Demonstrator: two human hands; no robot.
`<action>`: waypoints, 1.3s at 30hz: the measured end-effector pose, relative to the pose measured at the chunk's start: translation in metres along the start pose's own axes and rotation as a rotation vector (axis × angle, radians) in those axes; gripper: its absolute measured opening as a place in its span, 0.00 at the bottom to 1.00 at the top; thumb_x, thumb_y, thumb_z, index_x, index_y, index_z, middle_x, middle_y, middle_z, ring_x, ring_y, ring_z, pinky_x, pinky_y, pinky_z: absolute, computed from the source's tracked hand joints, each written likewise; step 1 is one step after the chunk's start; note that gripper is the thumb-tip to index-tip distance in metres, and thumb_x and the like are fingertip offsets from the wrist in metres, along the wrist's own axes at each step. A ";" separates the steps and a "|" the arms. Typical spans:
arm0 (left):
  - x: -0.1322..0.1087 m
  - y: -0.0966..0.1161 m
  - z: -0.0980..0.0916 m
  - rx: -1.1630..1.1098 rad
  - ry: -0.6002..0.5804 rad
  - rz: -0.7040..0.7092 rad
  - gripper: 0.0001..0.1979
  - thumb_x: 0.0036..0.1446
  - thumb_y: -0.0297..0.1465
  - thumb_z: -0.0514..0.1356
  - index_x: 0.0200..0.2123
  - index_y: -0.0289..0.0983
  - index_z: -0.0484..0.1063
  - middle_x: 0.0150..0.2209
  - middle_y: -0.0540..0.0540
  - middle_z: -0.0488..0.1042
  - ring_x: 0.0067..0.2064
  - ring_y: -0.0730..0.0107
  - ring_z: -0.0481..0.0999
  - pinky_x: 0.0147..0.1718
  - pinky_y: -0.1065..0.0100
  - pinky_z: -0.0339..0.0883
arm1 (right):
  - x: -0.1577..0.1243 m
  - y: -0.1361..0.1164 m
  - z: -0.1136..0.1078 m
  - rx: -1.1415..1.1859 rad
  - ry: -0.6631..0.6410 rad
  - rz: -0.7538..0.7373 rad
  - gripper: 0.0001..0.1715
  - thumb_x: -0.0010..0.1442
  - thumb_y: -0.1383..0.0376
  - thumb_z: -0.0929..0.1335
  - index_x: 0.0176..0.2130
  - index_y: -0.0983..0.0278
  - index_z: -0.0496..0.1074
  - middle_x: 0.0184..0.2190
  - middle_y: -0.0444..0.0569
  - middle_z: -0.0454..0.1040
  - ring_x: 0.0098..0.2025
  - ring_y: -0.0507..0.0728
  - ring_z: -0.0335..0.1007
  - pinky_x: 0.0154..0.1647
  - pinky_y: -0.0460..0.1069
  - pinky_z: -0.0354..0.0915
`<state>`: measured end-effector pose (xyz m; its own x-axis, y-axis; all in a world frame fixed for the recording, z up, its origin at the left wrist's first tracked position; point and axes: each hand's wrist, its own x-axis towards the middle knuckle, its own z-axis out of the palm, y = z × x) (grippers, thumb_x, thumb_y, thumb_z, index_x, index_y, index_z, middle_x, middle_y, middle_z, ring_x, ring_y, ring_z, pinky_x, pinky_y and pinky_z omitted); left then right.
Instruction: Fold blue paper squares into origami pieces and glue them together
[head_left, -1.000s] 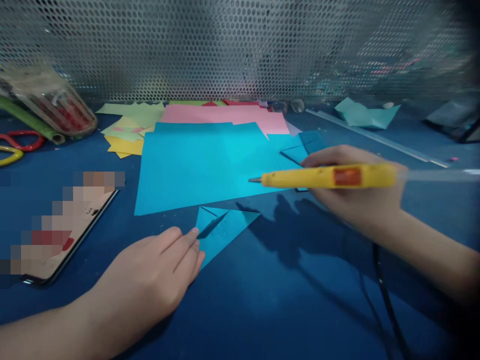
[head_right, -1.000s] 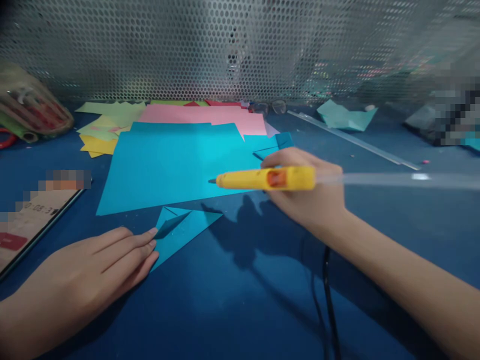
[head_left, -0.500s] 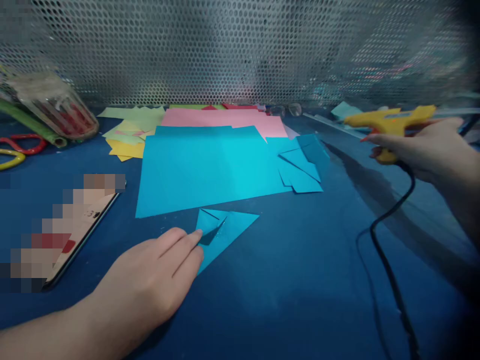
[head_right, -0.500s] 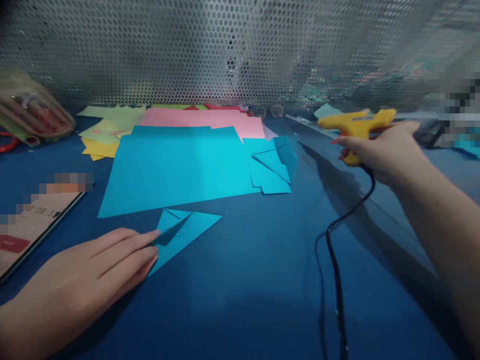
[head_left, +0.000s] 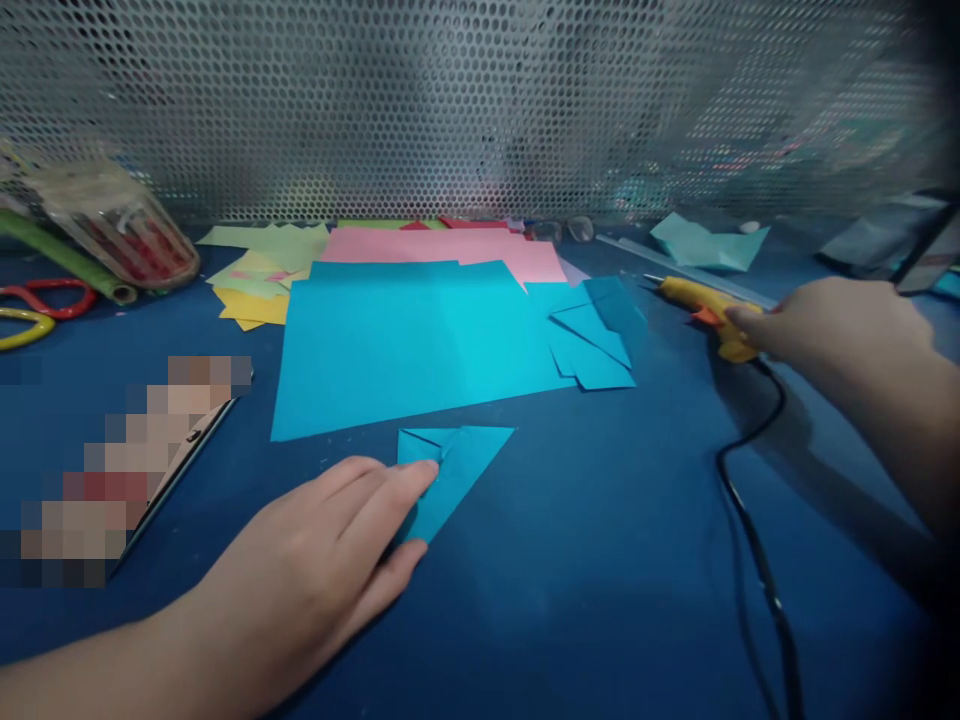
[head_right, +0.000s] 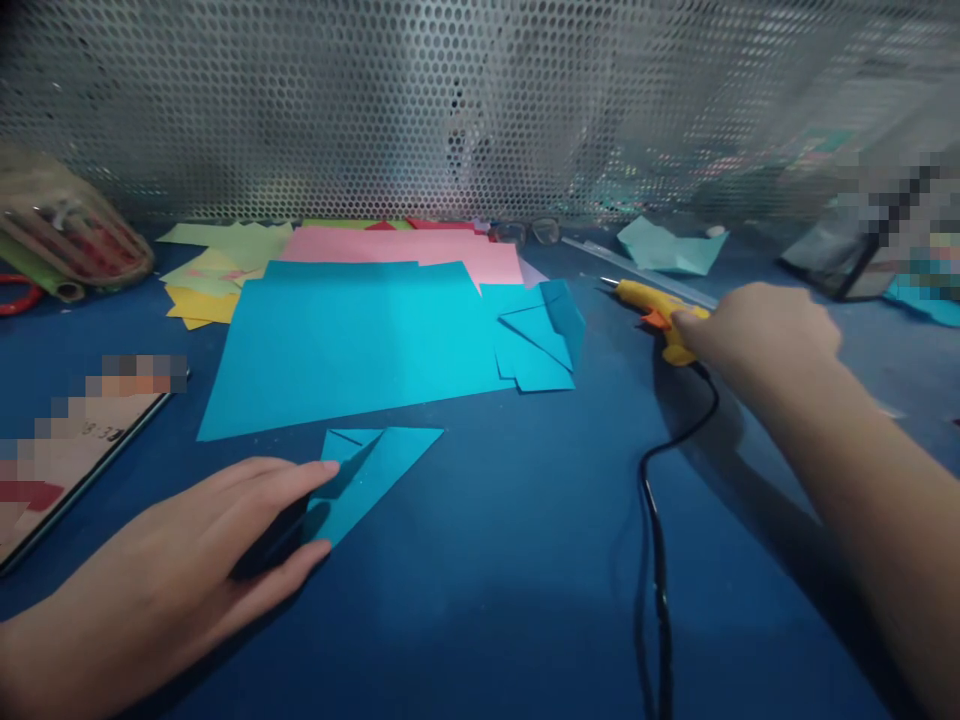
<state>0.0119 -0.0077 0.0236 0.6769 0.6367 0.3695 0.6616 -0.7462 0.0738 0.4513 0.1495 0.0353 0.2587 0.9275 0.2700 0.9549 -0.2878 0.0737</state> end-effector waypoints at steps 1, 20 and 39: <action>-0.001 0.000 0.000 -0.011 -0.015 -0.015 0.17 0.74 0.34 0.42 0.56 0.34 0.63 0.44 0.45 0.81 0.42 0.67 0.82 0.40 0.69 0.76 | -0.007 -0.009 -0.009 -0.013 -0.003 0.075 0.32 0.59 0.53 0.71 0.20 0.80 0.76 0.24 0.78 0.73 0.35 0.72 0.74 0.23 0.55 0.52; -0.004 -0.011 0.007 0.011 -0.104 0.028 0.22 0.68 0.25 0.46 0.61 0.34 0.68 0.55 0.45 0.77 0.52 0.64 0.78 0.47 0.67 0.76 | -0.153 -0.146 -0.020 0.886 -0.073 -1.190 0.14 0.71 0.70 0.62 0.49 0.69 0.75 0.45 0.58 0.78 0.47 0.56 0.75 0.47 0.49 0.74; 0.003 -0.009 0.006 0.044 -0.104 0.159 0.24 0.65 0.20 0.44 0.54 0.34 0.75 0.57 0.43 0.75 0.55 0.63 0.78 0.52 0.63 0.74 | -0.154 -0.151 -0.023 0.795 0.099 -1.386 0.22 0.74 0.71 0.56 0.46 0.75 0.76 0.42 0.57 0.80 0.43 0.58 0.72 0.48 0.52 0.71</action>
<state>0.0096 0.0022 0.0183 0.8020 0.5300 0.2756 0.5558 -0.8311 -0.0189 0.2638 0.0449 0.0051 -0.8117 0.3272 0.4838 0.2717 0.9448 -0.1831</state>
